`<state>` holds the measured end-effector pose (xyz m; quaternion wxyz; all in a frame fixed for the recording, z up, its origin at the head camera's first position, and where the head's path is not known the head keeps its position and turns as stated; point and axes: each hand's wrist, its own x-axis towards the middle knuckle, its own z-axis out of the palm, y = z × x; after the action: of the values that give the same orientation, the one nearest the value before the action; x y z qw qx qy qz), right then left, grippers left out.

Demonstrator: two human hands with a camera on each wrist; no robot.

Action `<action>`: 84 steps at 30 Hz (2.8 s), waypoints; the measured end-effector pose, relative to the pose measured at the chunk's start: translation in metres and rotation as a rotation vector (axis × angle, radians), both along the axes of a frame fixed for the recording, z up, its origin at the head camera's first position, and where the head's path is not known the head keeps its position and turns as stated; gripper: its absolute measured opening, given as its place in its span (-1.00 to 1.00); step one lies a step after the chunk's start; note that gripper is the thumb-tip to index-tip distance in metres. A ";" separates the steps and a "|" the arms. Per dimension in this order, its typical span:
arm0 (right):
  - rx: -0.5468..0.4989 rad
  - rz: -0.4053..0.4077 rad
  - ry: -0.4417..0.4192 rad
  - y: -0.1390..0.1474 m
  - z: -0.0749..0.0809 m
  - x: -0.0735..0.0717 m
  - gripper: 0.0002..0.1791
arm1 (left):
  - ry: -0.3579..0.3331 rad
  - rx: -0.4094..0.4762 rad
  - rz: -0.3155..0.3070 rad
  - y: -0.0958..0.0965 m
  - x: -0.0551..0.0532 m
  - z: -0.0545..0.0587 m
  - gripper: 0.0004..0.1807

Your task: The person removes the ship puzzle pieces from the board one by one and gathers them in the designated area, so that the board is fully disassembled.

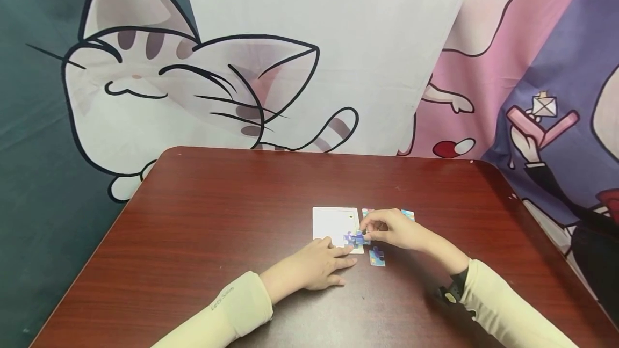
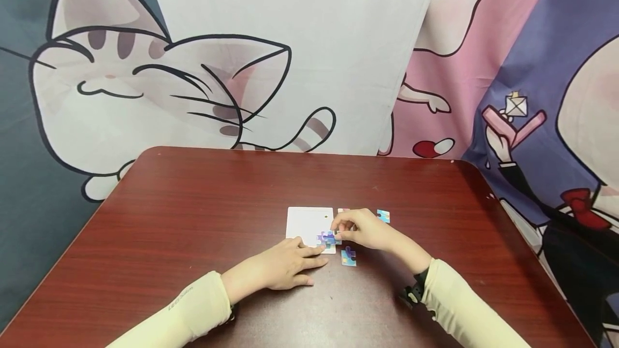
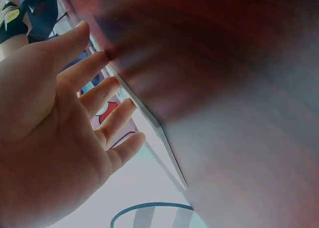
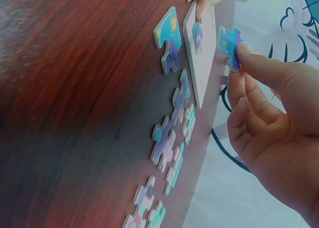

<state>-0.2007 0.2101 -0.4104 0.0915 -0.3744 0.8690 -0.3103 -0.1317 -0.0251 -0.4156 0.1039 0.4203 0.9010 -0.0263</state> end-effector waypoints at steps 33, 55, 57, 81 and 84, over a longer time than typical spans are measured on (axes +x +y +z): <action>0.044 -0.062 -0.056 0.050 -0.010 0.022 -0.86 | -0.038 -0.004 0.031 0.005 -0.002 0.001 -0.48; 0.053 -0.024 -0.038 0.064 -0.010 0.030 -0.85 | -0.042 0.007 0.020 0.003 -0.004 0.001 -0.46; 0.057 -0.027 -0.032 0.064 -0.010 0.031 -0.87 | -0.045 0.009 0.019 0.003 -0.004 0.002 -0.46; 0.047 -0.032 0.066 0.071 -0.023 0.032 -0.83 | -0.026 -0.029 0.002 0.002 -0.004 -0.001 -0.44; 0.040 -0.024 0.080 0.072 -0.024 0.031 -0.82 | -0.039 -0.031 0.004 0.002 -0.005 0.000 -0.44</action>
<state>-0.1692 0.2822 -0.4348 0.0603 -0.3742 0.8825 -0.2785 -0.1362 -0.0229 -0.4160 0.1279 0.4172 0.8992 -0.0318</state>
